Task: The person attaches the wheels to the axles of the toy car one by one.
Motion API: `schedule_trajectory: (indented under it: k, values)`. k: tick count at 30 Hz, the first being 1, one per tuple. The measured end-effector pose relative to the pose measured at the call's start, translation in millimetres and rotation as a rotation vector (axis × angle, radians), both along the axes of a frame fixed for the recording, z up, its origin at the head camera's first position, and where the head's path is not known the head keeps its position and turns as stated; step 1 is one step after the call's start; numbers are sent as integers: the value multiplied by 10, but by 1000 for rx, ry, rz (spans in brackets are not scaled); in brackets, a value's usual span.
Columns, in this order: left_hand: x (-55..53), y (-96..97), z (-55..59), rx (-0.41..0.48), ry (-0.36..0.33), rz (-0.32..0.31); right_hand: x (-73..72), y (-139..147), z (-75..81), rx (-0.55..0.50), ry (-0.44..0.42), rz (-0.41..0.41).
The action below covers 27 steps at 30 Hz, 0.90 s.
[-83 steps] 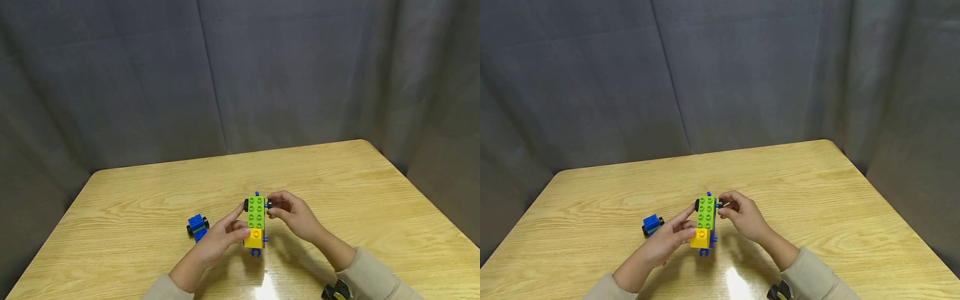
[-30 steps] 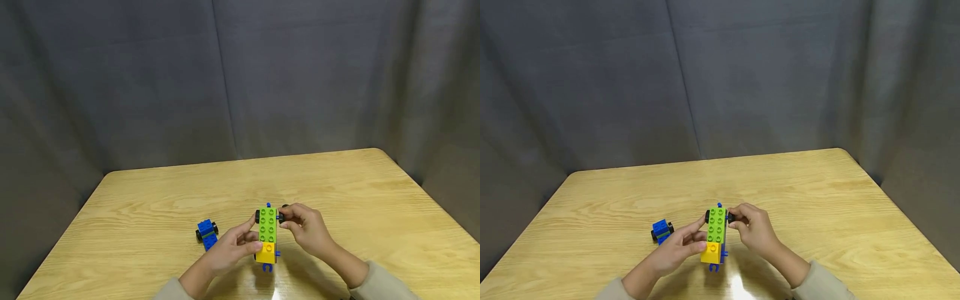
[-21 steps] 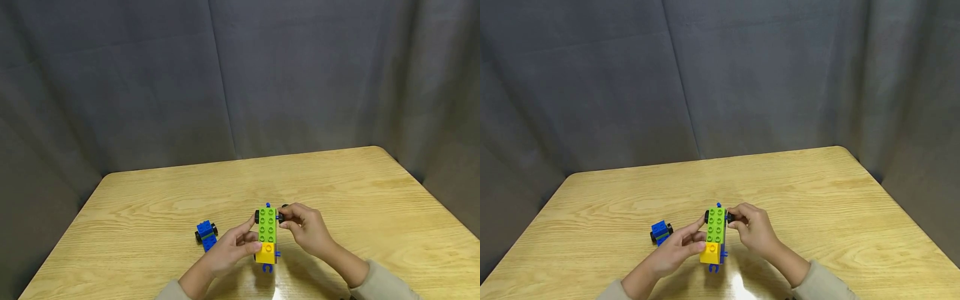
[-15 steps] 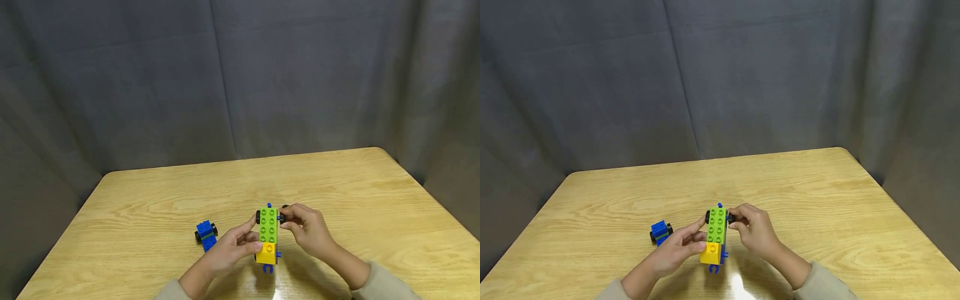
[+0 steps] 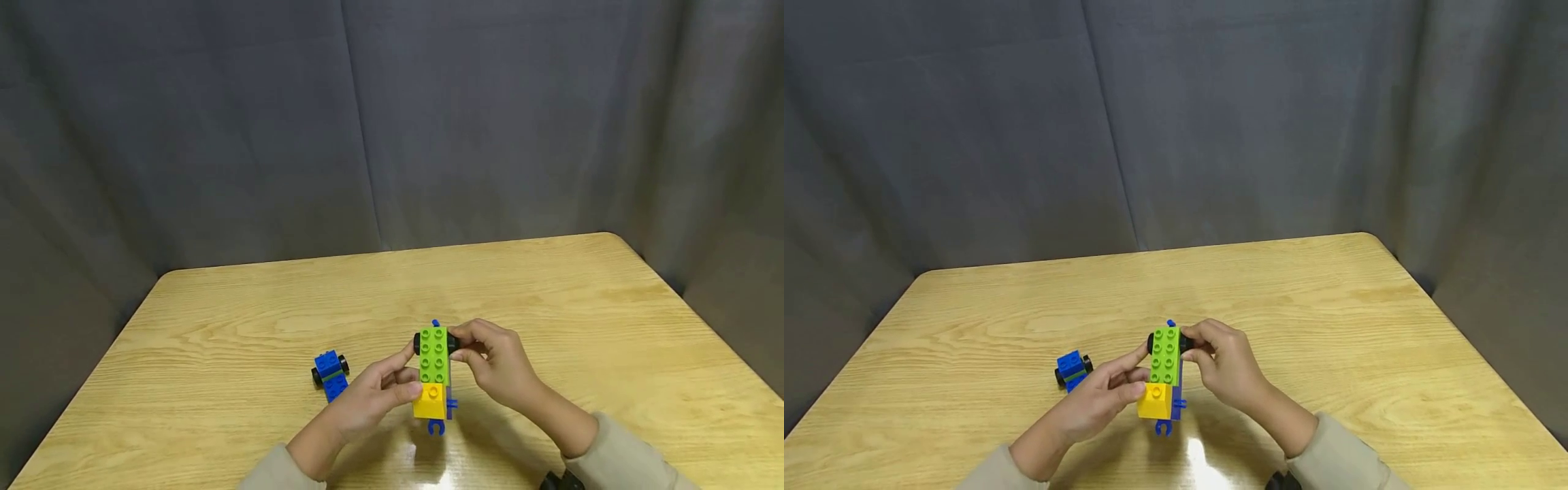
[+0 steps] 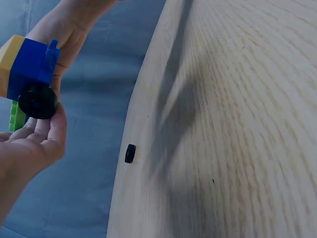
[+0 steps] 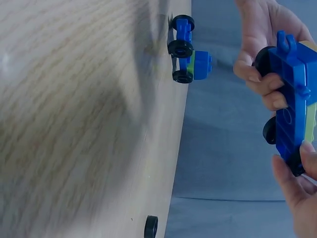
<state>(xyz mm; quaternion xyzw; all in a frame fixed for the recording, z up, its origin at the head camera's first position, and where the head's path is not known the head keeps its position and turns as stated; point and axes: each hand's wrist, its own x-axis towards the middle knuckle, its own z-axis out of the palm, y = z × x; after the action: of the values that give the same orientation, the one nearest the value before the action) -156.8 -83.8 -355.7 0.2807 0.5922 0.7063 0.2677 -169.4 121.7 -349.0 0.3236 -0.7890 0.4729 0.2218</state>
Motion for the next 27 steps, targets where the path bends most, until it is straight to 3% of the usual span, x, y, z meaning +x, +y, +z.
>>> schedule_trajectory:
  k: [10, 19, 27]
  values:
    - [-27, -38, 84, -115, 1, 63, -42, 15, 25, -10, -134, 38]
    - [-31, -3, 109, -110, 4, 91, -38, 55, 95, -79, -332, 80]
    - [-34, 39, 122, -121, -21, 144, -57, 77, 89, -71, -383, 61]
